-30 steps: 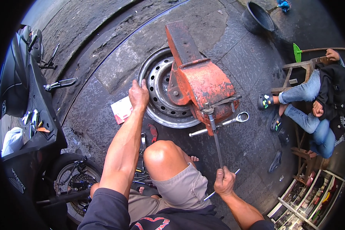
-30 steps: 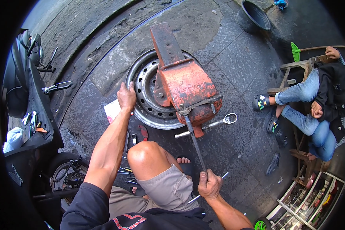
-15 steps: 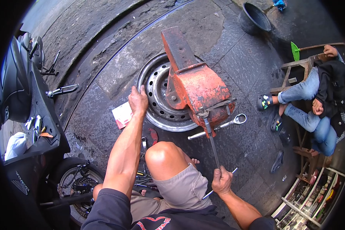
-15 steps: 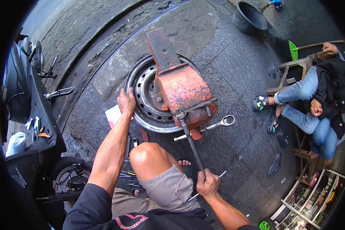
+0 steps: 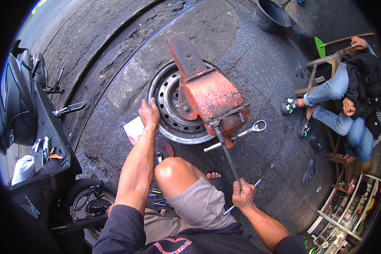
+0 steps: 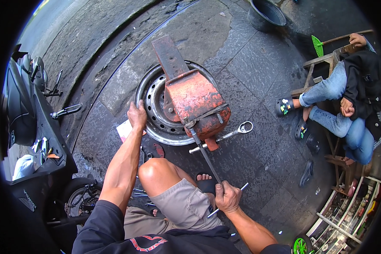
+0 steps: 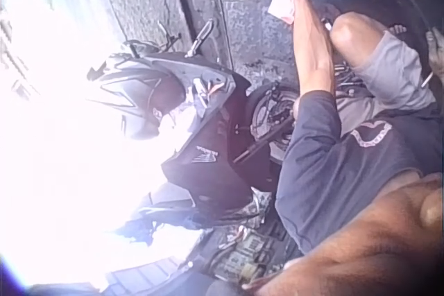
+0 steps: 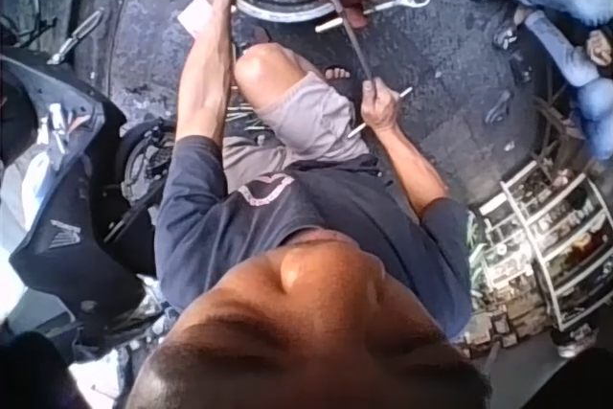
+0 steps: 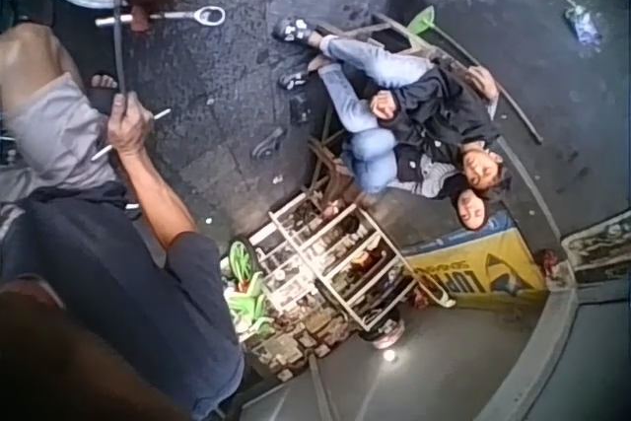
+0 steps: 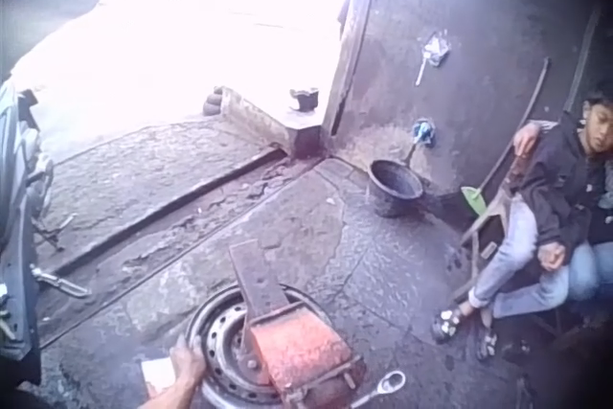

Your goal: Replacing brake pads on a motorcycle using a vice and hand tools.

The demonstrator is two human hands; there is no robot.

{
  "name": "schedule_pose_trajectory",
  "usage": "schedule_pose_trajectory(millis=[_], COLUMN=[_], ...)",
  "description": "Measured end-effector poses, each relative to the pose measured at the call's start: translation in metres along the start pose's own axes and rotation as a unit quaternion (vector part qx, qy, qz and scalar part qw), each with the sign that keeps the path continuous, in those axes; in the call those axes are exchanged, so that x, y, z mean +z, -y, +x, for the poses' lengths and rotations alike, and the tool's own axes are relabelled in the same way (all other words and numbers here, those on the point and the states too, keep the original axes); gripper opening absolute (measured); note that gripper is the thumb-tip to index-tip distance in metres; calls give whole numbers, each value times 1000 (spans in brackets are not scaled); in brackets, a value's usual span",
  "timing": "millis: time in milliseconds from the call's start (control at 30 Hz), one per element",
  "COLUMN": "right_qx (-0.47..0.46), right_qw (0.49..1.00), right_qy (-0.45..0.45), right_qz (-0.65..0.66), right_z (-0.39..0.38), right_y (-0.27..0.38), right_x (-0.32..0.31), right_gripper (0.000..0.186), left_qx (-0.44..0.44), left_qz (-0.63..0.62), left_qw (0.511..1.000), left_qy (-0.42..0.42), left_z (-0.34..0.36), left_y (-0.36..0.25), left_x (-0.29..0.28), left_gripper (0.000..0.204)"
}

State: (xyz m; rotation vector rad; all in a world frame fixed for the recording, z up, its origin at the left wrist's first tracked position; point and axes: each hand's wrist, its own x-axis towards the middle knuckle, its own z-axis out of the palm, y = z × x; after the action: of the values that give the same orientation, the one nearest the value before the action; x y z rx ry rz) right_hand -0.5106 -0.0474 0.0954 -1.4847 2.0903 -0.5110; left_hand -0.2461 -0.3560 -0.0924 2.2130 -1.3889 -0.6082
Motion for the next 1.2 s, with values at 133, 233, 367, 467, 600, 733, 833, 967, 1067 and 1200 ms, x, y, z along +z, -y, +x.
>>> schedule_pose_trajectory(millis=[133, 233, 367, 467, 600, 733, 833, 967, 1067, 1200], right_qx=[-16, -34, -10, -9, -5, 27, 41, 86, 108, 99], right_qw=[1000, 999, 1000, 1000, 1000, 999, 998, 994, 994, 993], right_qy=[-17, -32, -13, -13, -9, 26, 44, 72, 10, 13], right_qz=[5, 12, 13, 12, 5, 0, 27, 9, -26, -60], right_z=[4, 5, 5, 3, -1, -4, -12, -34, -25, -3], right_y=[-13, -17, -8, -5, -1, 7, 8, -9, -8, -15], right_x=[8, 15, 7, 3, -2, -13, -29, -52, -64, -71], right_gripper=[45, 45, 44, 44, 45, 46, 49, 41, 43, 48], left_qx=[7, 4, -1, 11, 16, 14, -2, -26, -5, -4], left_qz=[-14, -23, -15, -17, -9, 4, -3, -25, -13, -7], left_qw=[1000, 1000, 1000, 1000, 1000, 1000, 1000, 999, 1000, 1000], left_qy=[-1, -2, -1, -9, -16, -18, -1, 4, -15, -13], left_z=[-2, -1, -5, -3, -2, -1, -2, -6, -2, -3], left_y=[-11, -15, -3, -6, -7, -2, -6, -14, -5, -6], left_x=[0, -2, 0, 0, 1, 1, 2, -2, -2, -1], left_gripper=[40, 40, 40, 39, 39, 39, 41, 43, 42, 42])
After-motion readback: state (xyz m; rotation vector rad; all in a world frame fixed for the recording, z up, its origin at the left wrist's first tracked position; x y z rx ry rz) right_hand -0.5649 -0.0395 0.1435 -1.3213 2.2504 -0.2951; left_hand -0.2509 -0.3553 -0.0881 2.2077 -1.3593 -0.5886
